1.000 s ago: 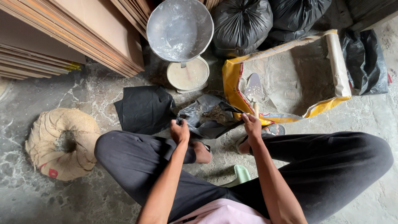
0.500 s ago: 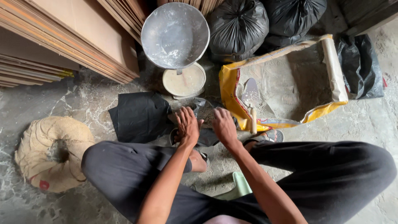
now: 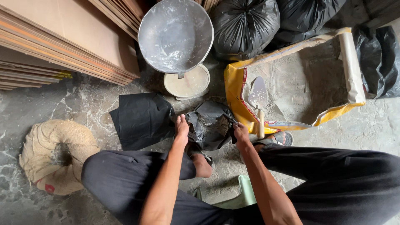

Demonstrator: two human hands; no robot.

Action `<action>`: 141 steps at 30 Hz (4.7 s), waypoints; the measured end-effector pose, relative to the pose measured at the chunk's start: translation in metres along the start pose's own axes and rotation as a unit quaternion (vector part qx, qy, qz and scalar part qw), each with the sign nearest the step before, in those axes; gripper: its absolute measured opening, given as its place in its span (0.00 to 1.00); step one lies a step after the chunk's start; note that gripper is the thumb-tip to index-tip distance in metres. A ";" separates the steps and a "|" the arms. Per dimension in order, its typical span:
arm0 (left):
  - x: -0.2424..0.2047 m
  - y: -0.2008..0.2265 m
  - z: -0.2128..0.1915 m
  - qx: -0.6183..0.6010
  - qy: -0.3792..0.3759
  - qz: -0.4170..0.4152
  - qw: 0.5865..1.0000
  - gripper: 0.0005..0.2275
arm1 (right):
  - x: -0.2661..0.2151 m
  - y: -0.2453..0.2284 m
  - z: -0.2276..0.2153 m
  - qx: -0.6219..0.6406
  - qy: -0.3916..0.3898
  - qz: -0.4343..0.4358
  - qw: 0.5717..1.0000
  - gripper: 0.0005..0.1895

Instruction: The person uses a trowel to scoop grey powder from an open bag into a small black plastic bag held between their feet while sitting on the floor.

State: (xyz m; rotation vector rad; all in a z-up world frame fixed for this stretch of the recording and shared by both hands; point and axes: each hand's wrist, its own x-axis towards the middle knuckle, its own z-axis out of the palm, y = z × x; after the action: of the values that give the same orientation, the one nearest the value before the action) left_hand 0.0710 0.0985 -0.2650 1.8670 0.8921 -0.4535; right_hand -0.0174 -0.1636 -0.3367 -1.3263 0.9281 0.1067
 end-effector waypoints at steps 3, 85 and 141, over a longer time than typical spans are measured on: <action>-0.051 0.058 -0.017 -0.199 -0.031 -0.071 0.977 0.24 | -0.136 -0.171 0.029 0.048 0.058 0.167 0.983 0.24; -0.093 0.085 0.014 0.423 -0.107 0.457 0.775 0.16 | -0.163 -0.169 -0.023 -0.585 -0.050 -0.460 0.666 0.12; -0.175 0.183 0.148 0.573 -0.097 0.520 0.626 0.27 | 0.007 -0.192 -0.228 -0.586 -0.028 -0.006 0.810 0.20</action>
State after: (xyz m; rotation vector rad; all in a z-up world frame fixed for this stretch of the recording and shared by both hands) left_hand 0.1025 -0.1460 -0.1061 2.9371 -1.0193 -0.4616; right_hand -0.0232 -0.4178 -0.1816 -2.4437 0.7873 0.8126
